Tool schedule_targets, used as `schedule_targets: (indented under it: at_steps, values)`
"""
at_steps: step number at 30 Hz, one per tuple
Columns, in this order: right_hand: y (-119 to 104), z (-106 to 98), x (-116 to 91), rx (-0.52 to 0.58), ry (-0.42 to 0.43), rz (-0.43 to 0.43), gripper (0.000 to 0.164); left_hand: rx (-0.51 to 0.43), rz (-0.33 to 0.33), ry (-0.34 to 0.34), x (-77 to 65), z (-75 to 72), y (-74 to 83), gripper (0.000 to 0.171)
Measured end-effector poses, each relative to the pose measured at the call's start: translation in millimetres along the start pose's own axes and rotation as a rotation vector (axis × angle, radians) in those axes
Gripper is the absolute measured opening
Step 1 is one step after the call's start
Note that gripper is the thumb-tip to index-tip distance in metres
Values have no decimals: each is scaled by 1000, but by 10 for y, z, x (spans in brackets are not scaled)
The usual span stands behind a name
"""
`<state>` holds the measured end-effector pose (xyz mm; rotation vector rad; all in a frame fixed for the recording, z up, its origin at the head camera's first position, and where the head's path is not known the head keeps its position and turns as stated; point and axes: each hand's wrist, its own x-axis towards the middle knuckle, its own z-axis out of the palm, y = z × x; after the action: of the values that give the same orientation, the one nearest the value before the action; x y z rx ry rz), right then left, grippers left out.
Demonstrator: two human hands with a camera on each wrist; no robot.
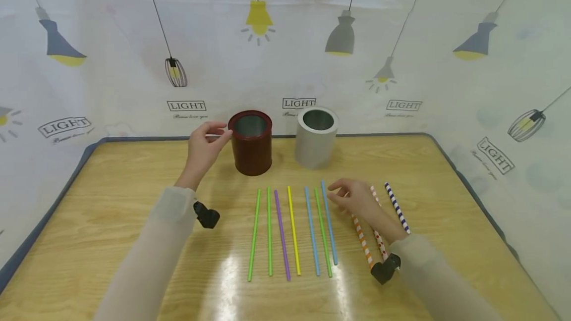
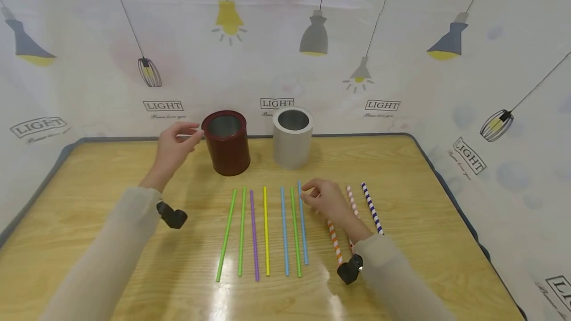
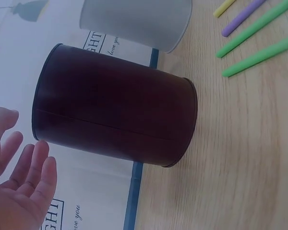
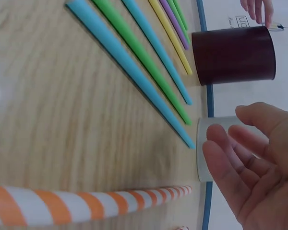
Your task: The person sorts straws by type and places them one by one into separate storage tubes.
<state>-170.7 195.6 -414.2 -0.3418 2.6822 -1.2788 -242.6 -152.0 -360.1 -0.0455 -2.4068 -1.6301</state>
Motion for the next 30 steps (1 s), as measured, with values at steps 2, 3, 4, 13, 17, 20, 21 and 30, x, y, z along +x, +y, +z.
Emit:
schedule_targets:
  at_steps: [2,3,4,13,17,20,21,30]
  values:
    - [5,36,-14,14,-7,34,24,-7,-9,0,6,8,-14,36]
    - [8,51,-21,22,-11,50,23,-11,-12,0,6,12,-17,36]
    - [14,65,-27,21,-14,55,23,-14,-11,-3,8,16,-22,37]
    - [51,197,-86,18,10,76,23,-30,-46,-19,33,80,-55,36]
    - [76,254,-113,76,38,108,23,-42,-48,-9,49,107,-66,36]
    - [91,292,-120,115,50,145,23,-50,-47,-2,54,110,-74,35]
    - [93,303,-120,127,51,156,23,-54,-49,-1,54,109,-75,34]
    - [129,360,-124,146,77,218,22,-72,-58,4,67,123,-87,35]
